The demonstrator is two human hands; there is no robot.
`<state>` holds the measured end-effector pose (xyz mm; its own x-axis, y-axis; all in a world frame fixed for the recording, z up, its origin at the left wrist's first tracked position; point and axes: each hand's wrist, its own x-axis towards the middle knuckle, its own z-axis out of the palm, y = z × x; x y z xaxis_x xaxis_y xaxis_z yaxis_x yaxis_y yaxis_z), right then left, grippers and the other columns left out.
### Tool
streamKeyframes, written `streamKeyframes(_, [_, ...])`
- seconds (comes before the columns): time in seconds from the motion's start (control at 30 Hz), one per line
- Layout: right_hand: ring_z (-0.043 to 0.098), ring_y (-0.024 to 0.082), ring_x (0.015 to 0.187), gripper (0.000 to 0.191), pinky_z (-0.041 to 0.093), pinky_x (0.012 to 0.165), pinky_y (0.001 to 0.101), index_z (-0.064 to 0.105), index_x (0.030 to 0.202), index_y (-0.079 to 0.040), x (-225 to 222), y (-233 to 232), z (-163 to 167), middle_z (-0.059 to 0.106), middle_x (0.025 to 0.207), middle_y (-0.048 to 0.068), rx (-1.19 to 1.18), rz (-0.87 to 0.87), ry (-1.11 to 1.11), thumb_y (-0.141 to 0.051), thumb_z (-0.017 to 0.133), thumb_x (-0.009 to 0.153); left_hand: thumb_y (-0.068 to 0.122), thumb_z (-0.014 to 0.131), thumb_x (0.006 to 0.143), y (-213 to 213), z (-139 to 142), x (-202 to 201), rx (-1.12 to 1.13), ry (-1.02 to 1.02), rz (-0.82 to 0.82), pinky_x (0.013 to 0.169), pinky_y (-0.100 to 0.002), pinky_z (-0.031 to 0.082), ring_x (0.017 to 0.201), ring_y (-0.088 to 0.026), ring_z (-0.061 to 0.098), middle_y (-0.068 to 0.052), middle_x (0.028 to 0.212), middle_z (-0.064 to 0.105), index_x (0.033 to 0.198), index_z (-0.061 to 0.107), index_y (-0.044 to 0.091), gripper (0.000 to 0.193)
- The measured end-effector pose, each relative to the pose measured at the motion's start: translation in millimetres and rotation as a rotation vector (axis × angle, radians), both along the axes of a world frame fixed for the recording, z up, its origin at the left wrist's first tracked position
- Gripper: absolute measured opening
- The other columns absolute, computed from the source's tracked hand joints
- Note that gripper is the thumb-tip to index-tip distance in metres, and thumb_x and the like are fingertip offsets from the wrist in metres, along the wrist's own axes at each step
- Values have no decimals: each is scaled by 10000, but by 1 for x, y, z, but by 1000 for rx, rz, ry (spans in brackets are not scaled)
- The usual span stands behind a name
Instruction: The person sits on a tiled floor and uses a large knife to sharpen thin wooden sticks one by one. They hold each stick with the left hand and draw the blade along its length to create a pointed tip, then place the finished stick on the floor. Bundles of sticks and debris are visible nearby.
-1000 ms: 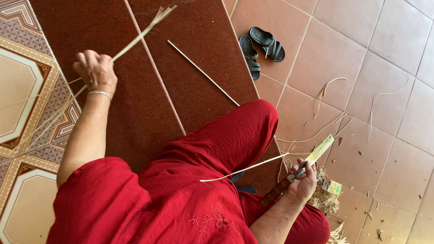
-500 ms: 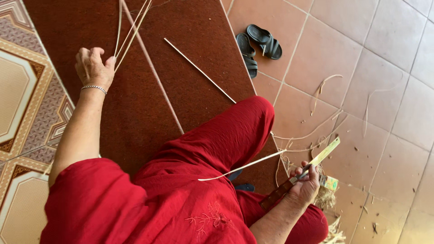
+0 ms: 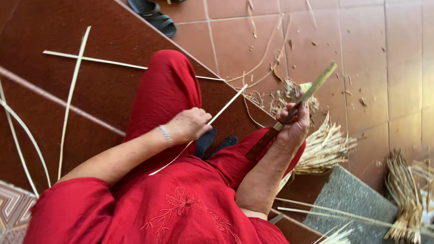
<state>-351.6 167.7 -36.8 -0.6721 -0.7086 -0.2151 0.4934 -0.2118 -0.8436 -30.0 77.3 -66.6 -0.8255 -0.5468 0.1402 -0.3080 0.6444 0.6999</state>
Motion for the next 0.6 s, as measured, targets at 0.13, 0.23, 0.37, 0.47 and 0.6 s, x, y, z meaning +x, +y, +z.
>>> streamKeyframes(0.13, [640, 144, 636, 282, 528, 525, 277, 588, 1319, -49, 0, 9, 4, 686, 806, 78, 60, -76, 15, -206, 556, 1088, 146, 702, 865, 18, -18, -51, -274, -647, -211, 840, -418, 537, 916, -252, 702, -93, 923, 718, 1014, 718, 56, 175])
streamKeyframes(0.23, [641, 139, 629, 267, 518, 511, 251, 590, 1323, -47, 4, 11, 5, 695, 802, 90, 47, -59, 23, -166, 558, 1086, 115, 690, 811, 7, -14, -57, 13, -654, -208, 759, -428, 575, 919, -303, 727, -128, 946, 726, 954, 758, 104, 159])
streamKeyframes(0.37, [699, 163, 692, 279, 544, 538, 250, 563, 1330, -27, 16, 7, 6, 687, 813, 99, 74, -6, -58, -130, 538, 1071, 154, 637, 979, -11, -4, -36, 182, -235, 216, 668, -373, 576, 733, -279, 747, -159, 791, 739, 1038, 743, 56, 157])
streamKeyframes(0.47, [661, 154, 603, 313, 545, 499, 260, 560, 1373, 0, 34, -2, 8, 702, 821, 132, 108, 170, -2, -126, 545, 1086, 124, 644, 976, -30, 8, -16, 577, 120, 364, 591, -281, 539, 649, -161, 701, -103, 762, 729, 1123, 755, 31, 207])
streamKeyframes(0.6, [671, 169, 554, 414, 565, 483, 261, 484, 1437, 11, 71, -24, 7, 714, 796, 173, 79, 392, -89, -99, 535, 1041, 92, 622, 1018, -49, 16, 3, 1134, 407, 349, 562, -205, 483, 639, -64, 632, -27, 773, 710, 1178, 721, -3, 211])
